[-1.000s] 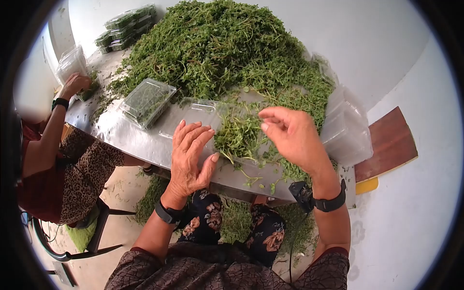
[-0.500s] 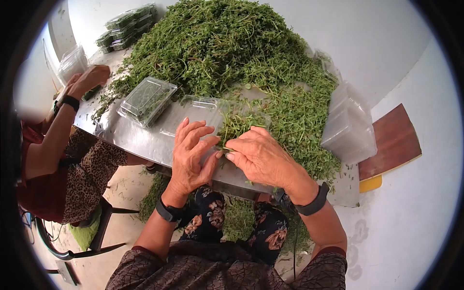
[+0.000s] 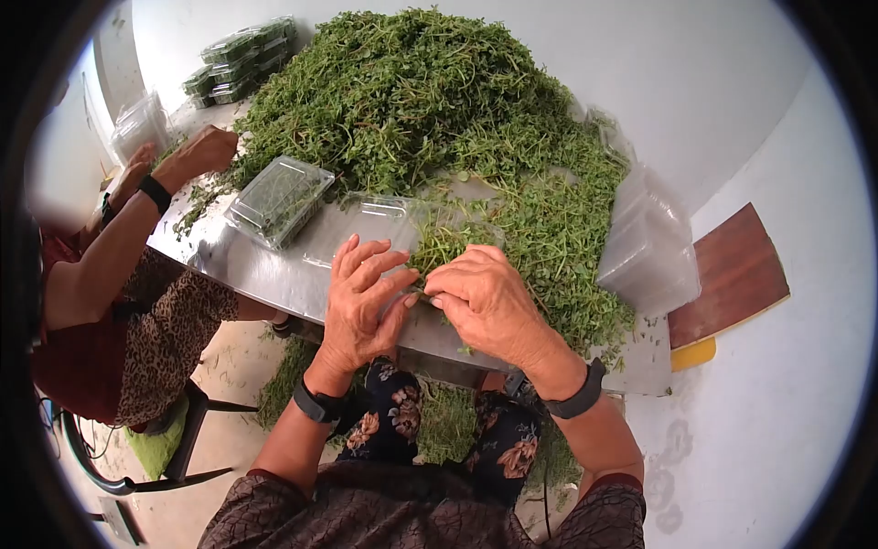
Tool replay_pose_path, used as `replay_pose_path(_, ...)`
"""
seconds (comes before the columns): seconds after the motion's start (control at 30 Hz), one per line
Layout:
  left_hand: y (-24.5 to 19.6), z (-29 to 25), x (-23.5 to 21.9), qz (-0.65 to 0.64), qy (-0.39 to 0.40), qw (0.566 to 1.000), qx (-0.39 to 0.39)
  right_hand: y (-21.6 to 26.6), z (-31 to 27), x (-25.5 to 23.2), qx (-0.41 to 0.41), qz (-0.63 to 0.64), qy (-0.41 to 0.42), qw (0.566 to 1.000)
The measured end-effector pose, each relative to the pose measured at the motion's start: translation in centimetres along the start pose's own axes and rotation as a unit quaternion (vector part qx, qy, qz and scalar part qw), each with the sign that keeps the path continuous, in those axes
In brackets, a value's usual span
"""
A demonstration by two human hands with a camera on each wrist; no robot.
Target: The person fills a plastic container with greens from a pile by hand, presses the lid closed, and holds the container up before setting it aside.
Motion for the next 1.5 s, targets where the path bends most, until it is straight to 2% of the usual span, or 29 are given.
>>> replay_pose_path(0.17, -0.4, 0.2, -0.1, 0.015, 0.015, 1.0, 0.018, -0.8, 0.2, -0.4, 0.038, 0.0, -0.015, 0.999)
replay_pose_path(0.27, -0.6, 0.3, -0.3, 0.012, 0.027, 0.999, 0.021, -1.2, 0.2, -0.3, 0.016, -0.035, 0.017, 0.999)
replay_pose_path(0.33, -0.7, 0.3, -0.4, 0.007, 0.03, 0.999, 0.022, -0.8, 0.0, 0.3, -0.037, -0.049, 0.06, 0.996)
replay_pose_path(0.57, -0.8, 0.2, -0.3, 0.003, 0.032, 0.999, 0.017, -0.6, 0.2, -0.8, -0.006, -0.052, 0.146, 0.988)
replay_pose_path(0.63, -0.6, 0.2, -0.4, -0.002, 0.021, 1.0, 0.011, -0.2, 0.0, -2.2, -0.034, -0.04, 0.047, 0.997)
replay_pose_path(0.67, -0.5, 0.1, -0.4, -0.006, 0.013, 1.0, 0.002, -0.3, -0.1, -3.0, -0.032, -0.042, 0.05, 0.997)
replay_pose_path(0.73, -0.4, 0.0, -0.3, -0.009, 0.011, 1.0, 0.005, -1.4, -0.2, -5.7, 0.069, -0.143, 0.008, 0.987)
replay_pose_path(0.77, -0.3, -0.1, -0.2, -0.006, 0.01, 1.0, 0.01, -1.9, -0.6, -6.3, 0.071, -0.144, 0.008, 0.987)
replay_pose_path(0.83, -0.2, -0.1, -0.1, -0.007, 0.008, 1.0, 0.004, -4.0, -1.8, -7.5, 0.196, -0.274, -0.013, 0.941)
replay_pose_path(0.97, -0.2, -0.1, -0.1, -0.008, 0.004, 1.0, -0.004, -7.7, -2.6, -7.6, 0.26, -0.324, 0.018, 0.909)
replay_pose_path(1.03, -0.2, 0.0, -0.2, -0.006, 0.005, 1.0, -0.002, -8.9, -2.5, -7.8, 0.381, -0.314, 0.088, 0.865)
replay_pose_path(1.13, -0.2, -0.1, -0.2, -0.003, 0.007, 1.0, 0.0, -11.0, -2.7, -8.0, 0.41, -0.322, 0.042, 0.852)
replay_pose_path(1.27, -0.2, 0.0, -0.2, -0.004, 0.006, 1.0, -0.002, -13.1, -2.3, -8.1, 0.424, -0.336, 0.044, 0.84)
replay_pose_path(1.37, -0.2, 0.0, -0.2, -0.005, 0.006, 1.0, -0.003, -13.5, -2.6, -8.2, 0.435, -0.278, 0.006, 0.857)
replay_pose_path(1.43, -0.1, 0.0, -0.2, -0.012, 0.004, 1.0, -0.012, -12.5, -2.5, -8.6, 0.354, -0.159, -0.113, 0.915)
replay_pose_path(1.5, -0.1, -0.1, -0.1, -0.021, 0.005, 1.0, -0.019, -11.8, -1.9, -9.0, 0.338, -0.124, -0.126, 0.924)
Point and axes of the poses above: each hand's wrist, its own z-axis towards the middle knuckle, its own x-axis out of the palm, y = z × x, the point moved 4 cm from there along z, towards the middle knuckle, and after that the axes turned 7 degrees about z, right-handed, at the moved point
